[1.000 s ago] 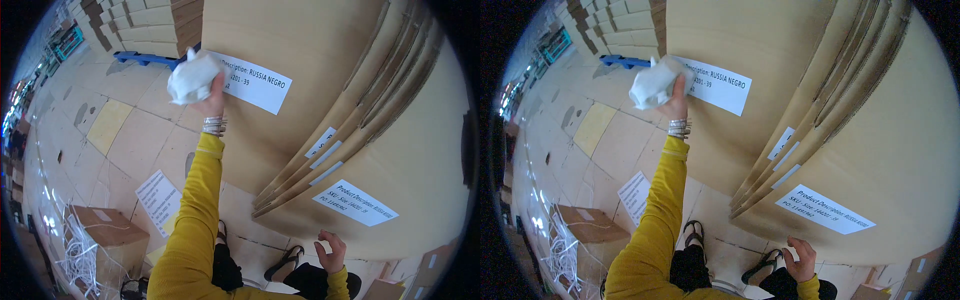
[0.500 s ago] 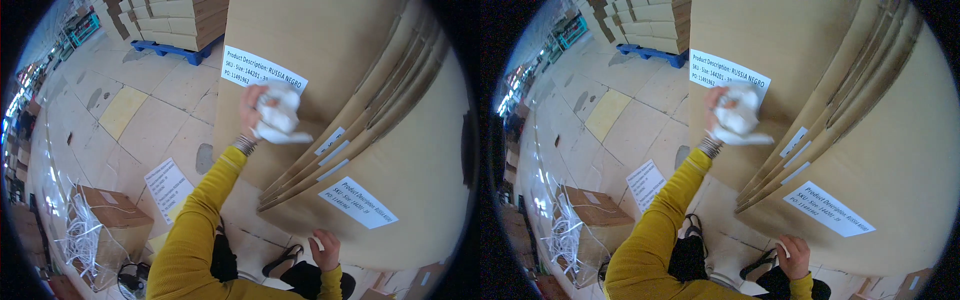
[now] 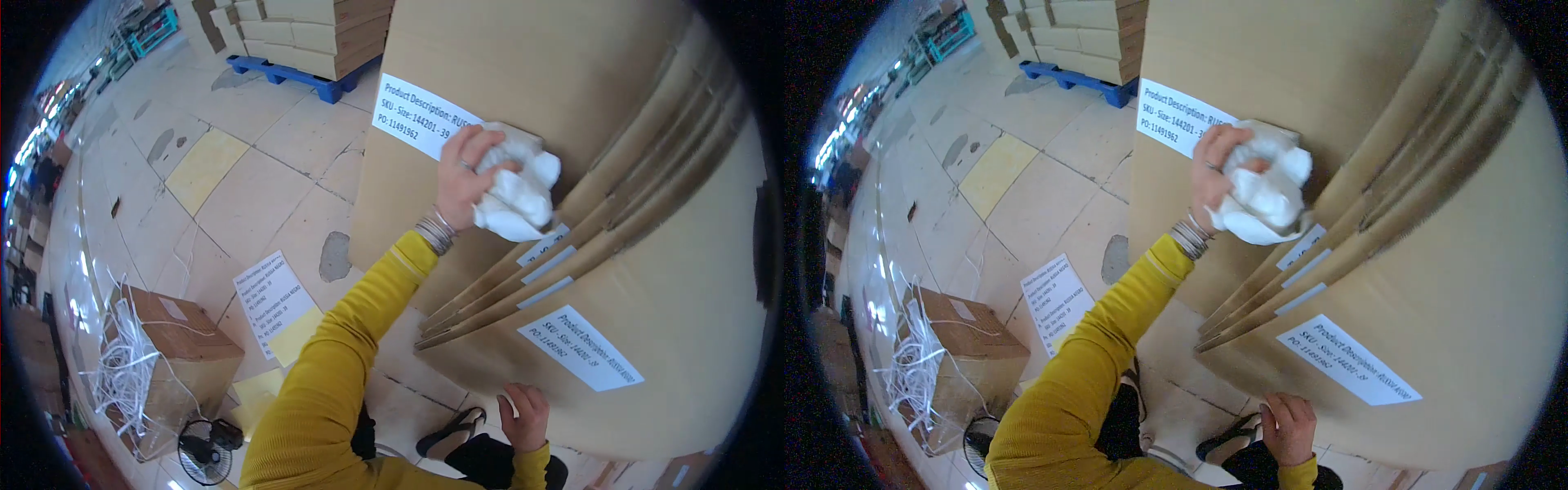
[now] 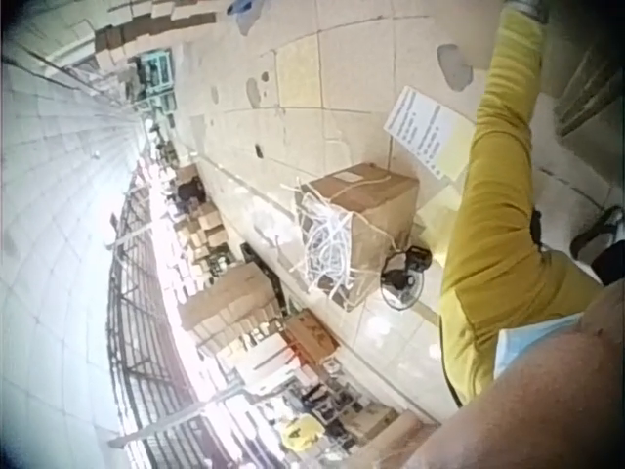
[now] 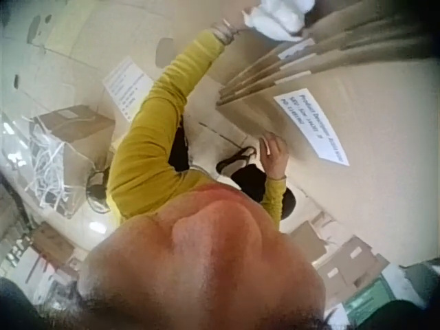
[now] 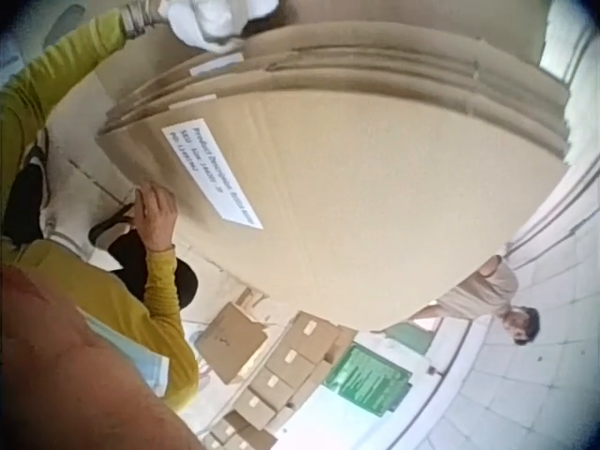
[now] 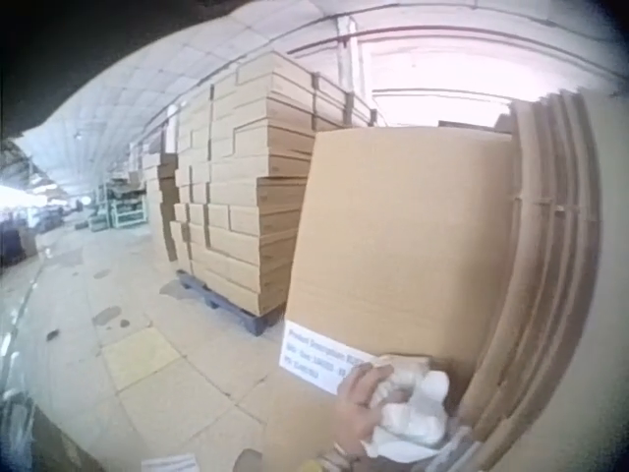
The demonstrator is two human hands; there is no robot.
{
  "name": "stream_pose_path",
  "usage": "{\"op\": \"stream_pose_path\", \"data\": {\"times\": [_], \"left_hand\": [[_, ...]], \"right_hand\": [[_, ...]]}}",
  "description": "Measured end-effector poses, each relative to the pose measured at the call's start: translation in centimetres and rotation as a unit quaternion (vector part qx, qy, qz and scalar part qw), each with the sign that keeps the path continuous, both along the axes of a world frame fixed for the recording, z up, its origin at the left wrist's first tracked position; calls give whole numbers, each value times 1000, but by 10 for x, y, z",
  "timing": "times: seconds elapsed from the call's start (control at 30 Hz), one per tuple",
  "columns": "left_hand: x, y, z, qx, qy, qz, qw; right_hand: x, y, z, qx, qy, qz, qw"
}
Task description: The recorder is applying product labels to large cardboard boxes and cleaning the surface with a cloth.
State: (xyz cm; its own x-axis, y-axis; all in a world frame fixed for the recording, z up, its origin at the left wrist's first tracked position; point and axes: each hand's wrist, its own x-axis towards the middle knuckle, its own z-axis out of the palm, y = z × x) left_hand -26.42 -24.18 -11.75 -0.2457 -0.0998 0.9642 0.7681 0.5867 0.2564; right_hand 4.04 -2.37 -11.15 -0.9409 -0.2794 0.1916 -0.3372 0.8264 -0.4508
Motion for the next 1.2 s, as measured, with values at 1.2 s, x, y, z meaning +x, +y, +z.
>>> {"op": "stream_pose_path", "data": {"times": [1.2], "left_hand": [[313,-93,-325,-74,-691,-143,705]], "right_hand": [[-384,-283,77,386,299,275,828]]}}
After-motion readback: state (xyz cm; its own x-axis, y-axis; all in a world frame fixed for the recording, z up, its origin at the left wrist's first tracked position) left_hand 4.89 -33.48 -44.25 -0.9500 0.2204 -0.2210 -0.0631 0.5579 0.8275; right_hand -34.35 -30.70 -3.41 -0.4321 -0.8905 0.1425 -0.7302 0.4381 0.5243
